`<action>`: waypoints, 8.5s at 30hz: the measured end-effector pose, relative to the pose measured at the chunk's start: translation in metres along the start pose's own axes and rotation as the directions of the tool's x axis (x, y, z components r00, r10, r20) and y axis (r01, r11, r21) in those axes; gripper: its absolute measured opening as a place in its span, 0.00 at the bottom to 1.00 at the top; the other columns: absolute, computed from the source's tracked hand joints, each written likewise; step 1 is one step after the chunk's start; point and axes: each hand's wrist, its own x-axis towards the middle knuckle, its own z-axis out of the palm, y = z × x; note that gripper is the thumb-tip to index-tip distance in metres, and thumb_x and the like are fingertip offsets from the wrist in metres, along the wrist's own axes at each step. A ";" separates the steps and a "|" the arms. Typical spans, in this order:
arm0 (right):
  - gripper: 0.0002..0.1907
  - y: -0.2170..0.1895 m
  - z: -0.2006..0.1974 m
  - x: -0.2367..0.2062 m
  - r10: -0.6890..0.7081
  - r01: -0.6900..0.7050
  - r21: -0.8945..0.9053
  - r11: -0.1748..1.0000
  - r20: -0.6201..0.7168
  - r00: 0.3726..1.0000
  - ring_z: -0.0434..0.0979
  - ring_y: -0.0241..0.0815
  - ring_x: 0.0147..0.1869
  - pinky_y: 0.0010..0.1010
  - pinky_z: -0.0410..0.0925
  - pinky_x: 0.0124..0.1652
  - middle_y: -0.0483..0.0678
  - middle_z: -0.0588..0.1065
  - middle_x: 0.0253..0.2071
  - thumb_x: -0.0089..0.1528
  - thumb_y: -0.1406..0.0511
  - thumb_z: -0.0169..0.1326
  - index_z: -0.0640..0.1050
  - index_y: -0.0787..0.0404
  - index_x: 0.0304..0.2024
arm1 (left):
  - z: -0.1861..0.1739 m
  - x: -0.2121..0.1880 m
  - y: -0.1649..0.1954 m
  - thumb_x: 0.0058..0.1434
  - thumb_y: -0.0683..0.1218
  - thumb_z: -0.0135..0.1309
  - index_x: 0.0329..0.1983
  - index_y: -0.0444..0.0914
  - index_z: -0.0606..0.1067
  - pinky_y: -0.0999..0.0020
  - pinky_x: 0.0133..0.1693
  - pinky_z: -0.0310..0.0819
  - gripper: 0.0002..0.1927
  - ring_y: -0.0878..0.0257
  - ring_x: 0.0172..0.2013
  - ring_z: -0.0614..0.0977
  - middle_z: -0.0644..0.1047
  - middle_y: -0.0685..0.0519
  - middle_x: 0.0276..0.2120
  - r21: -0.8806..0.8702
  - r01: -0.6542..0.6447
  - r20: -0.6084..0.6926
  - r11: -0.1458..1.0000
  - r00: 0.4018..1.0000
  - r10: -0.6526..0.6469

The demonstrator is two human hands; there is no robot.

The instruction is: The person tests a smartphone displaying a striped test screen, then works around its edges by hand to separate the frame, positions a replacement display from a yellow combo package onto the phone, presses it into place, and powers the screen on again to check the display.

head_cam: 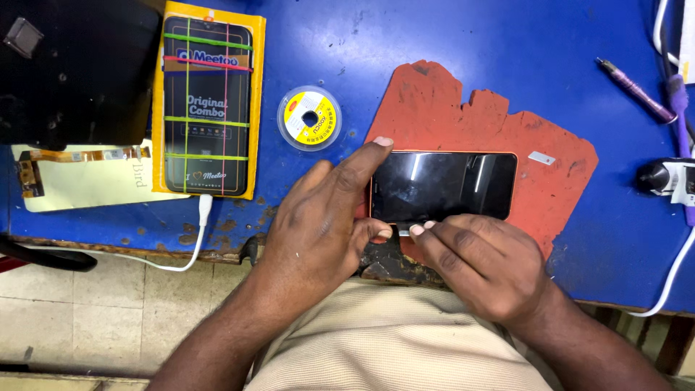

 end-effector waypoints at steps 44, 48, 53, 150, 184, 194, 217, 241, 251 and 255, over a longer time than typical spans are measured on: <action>0.14 -0.013 -0.008 0.022 0.226 -0.238 0.070 0.969 0.144 0.963 0.79 0.44 0.36 0.35 0.72 0.32 0.49 0.77 0.34 0.52 0.68 0.69 0.81 0.66 0.39 | -0.021 -0.004 -0.004 0.55 0.38 0.65 0.74 0.41 0.56 0.55 0.50 0.75 0.46 0.51 0.44 0.77 0.72 0.48 0.64 -0.077 -0.030 0.076 0.997 0.996 0.036; 0.13 -0.015 -0.008 0.022 0.327 -0.340 0.074 0.937 0.152 0.933 0.79 0.43 0.35 0.35 0.71 0.31 0.47 0.77 0.33 0.50 0.69 0.68 0.83 0.64 0.37 | -0.021 -0.006 -0.006 0.55 0.38 0.65 0.74 0.40 0.56 0.55 0.49 0.75 0.46 0.51 0.42 0.77 0.72 0.47 0.65 -0.068 -0.022 0.079 0.997 0.996 0.027; 0.13 -0.008 -0.003 0.021 0.296 -0.315 0.129 0.940 0.148 0.944 0.80 0.41 0.34 0.32 0.71 0.31 0.46 0.77 0.31 0.50 0.69 0.69 0.83 0.63 0.37 | -0.021 -0.005 -0.007 0.55 0.39 0.65 0.74 0.40 0.57 0.54 0.50 0.74 0.45 0.50 0.44 0.76 0.71 0.46 0.67 -0.066 -0.017 0.089 0.998 0.996 0.023; 0.49 0.006 -0.053 -0.035 0.491 -0.487 0.126 0.864 0.001 0.871 0.76 0.55 0.50 0.44 0.72 0.44 0.54 0.70 0.49 0.42 0.63 0.72 0.66 0.52 0.65 | 0.013 0.000 0.029 0.68 0.26 0.46 0.78 0.45 0.51 0.52 0.79 0.57 0.40 0.51 0.81 0.53 0.48 0.39 0.81 -0.828 -0.040 0.112 0.560 0.965 0.236; 0.60 -0.008 -0.024 -0.005 0.564 -0.558 0.080 0.826 -0.095 0.820 0.77 0.59 0.56 0.47 0.73 0.49 0.60 0.70 0.56 0.42 0.55 0.77 0.57 0.58 0.69 | 0.020 0.007 0.009 0.76 0.40 0.47 0.72 0.29 0.64 0.51 0.67 0.74 0.23 0.52 0.69 0.73 0.69 0.39 0.69 -0.969 0.017 -0.002 0.245 0.997 -0.075; 0.56 -0.007 -0.028 -0.004 0.583 -0.573 0.137 0.808 -0.049 0.811 0.79 0.51 0.41 0.43 0.74 0.37 0.53 0.70 0.43 0.43 0.60 0.76 0.61 0.52 0.68 | 0.029 0.006 0.001 0.76 0.40 0.46 0.72 0.29 0.64 0.50 0.66 0.74 0.22 0.52 0.67 0.74 0.70 0.40 0.68 -0.977 0.039 0.020 0.212 0.995 -0.093; 0.55 -0.005 -0.032 0.001 0.614 -0.592 0.213 0.777 -0.051 0.788 0.78 0.54 0.58 0.42 0.74 0.52 0.56 0.72 0.58 0.44 0.60 0.76 0.61 0.56 0.68 | 0.019 0.017 0.021 0.77 0.44 0.45 0.74 0.29 0.62 0.55 0.65 0.76 0.25 0.56 0.68 0.73 0.68 0.43 0.70 -0.955 0.063 0.036 0.291 0.995 -0.098; 0.60 -0.007 -0.028 0.001 0.663 -0.629 0.375 0.681 0.050 0.747 0.73 0.52 0.68 0.41 0.69 0.60 0.61 0.66 0.68 0.44 0.61 0.76 0.55 0.65 0.71 | 0.019 0.024 0.022 0.77 0.42 0.43 0.71 0.31 0.66 0.53 0.64 0.77 0.21 0.56 0.64 0.77 0.72 0.45 0.67 -0.953 0.065 0.009 0.294 0.982 -0.188; 0.52 0.004 -0.023 -0.024 0.436 -0.356 0.927 -0.118 0.370 0.820 0.57 0.52 0.81 0.42 0.55 0.74 0.61 0.58 0.75 0.57 0.77 0.54 0.45 0.63 0.81 | 0.001 0.035 0.015 0.76 0.38 0.41 0.65 0.27 0.70 0.60 0.55 0.82 0.18 0.59 0.51 0.83 0.78 0.41 0.55 -0.953 0.088 -0.009 0.289 0.948 -0.319; 0.53 0.000 -0.013 -0.029 0.397 -0.349 0.915 -0.205 0.403 0.825 0.58 0.46 0.79 0.46 0.70 0.66 0.51 0.54 0.76 0.57 0.77 0.55 0.42 0.59 0.78 | -0.002 0.032 0.016 0.76 0.39 0.41 0.64 0.28 0.73 0.70 0.43 0.79 0.17 0.68 0.41 0.81 0.80 0.45 0.48 -0.927 0.100 -0.027 0.361 0.943 -0.331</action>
